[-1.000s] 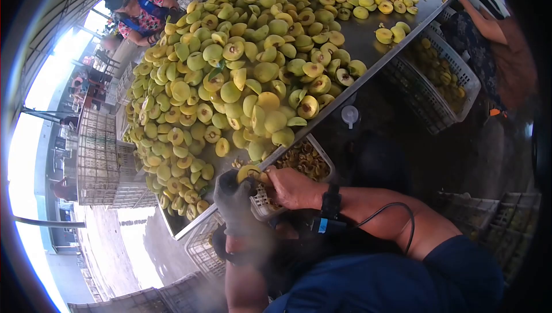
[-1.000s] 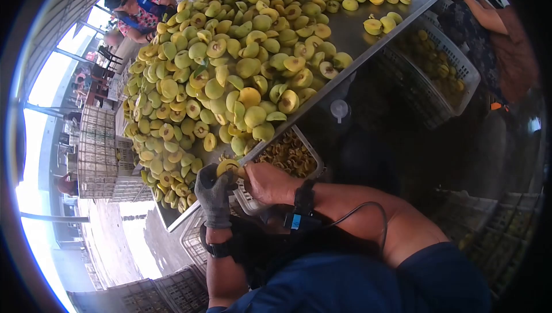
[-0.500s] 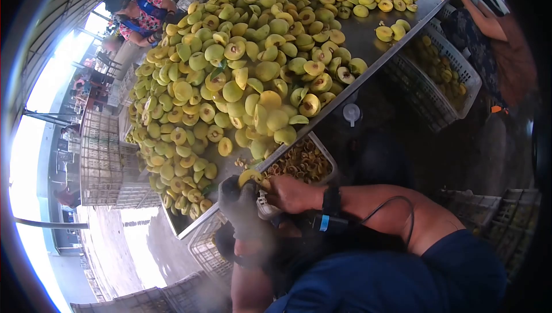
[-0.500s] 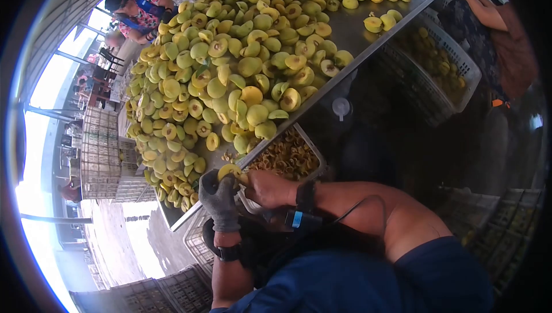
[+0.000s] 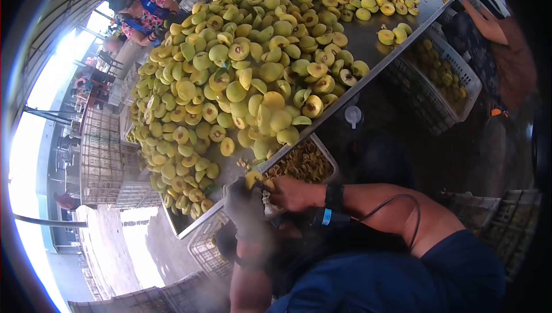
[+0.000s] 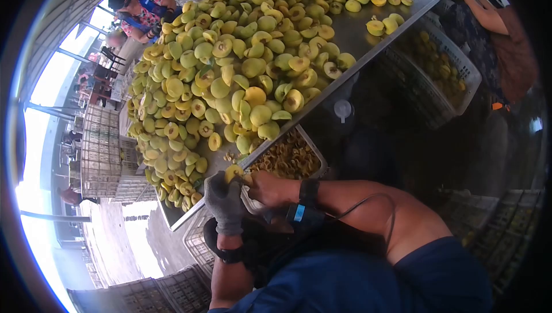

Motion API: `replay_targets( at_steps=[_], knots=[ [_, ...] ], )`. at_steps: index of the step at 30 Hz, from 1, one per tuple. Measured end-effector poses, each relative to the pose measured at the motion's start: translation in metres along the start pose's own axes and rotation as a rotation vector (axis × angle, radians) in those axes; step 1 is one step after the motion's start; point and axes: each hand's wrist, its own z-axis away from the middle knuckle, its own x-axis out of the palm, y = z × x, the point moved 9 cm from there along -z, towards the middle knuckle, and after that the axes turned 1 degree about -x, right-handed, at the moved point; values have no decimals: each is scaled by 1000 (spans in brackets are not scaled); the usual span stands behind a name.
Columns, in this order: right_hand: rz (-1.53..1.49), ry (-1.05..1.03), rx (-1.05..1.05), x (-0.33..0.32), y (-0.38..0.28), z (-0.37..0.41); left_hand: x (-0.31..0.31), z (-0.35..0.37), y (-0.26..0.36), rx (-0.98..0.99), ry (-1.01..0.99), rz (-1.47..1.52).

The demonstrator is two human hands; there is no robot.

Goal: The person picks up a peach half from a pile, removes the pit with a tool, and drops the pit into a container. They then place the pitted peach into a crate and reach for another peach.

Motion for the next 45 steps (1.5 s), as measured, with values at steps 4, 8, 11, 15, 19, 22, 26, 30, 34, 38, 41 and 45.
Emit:
replay_targets(
  at_steps=[4, 8, 11, 15, 19, 22, 26, 30, 34, 38, 41, 45],
  knots=[
    [-341, -133, -66, 19, 20, -12, 4, 1, -19, -121, -58, 240],
    [-405, -269, 204, 26, 44, -5, 23, 10, -41, -471, -116, 927],
    [-231, -151, 88, 14, 35, 1, 28, 20, -50, -518, -168, 866],
    [90, 216, -175, -1, 12, 3, 21, 17, -38, -376, -114, 583],
    [-236, -39, -186, 8, 17, -9, 13, 9, -19, -170, -76, 284],
    [-15, 57, -245, 6, 15, -9, 6, 12, -5, 40, -30, 29],
    [131, -5, -86, 11, 33, -10, 11, 17, -6, 64, -59, 71],
    [38, -10, -205, 13, 19, -7, 5, 16, -8, -33, -46, 114],
    [-200, -179, -195, 17, 18, -7, 13, 16, -35, -301, -118, 456],
    [132, 140, -25, 2, 21, 4, 10, 7, -29, -262, -137, 509],
    [198, 80, 6, -10, 4, 7, 7, 14, -28, -241, -82, 330],
    [-160, -139, -243, 18, 25, -13, 3, 10, -9, -105, -78, 384]
  ],
)
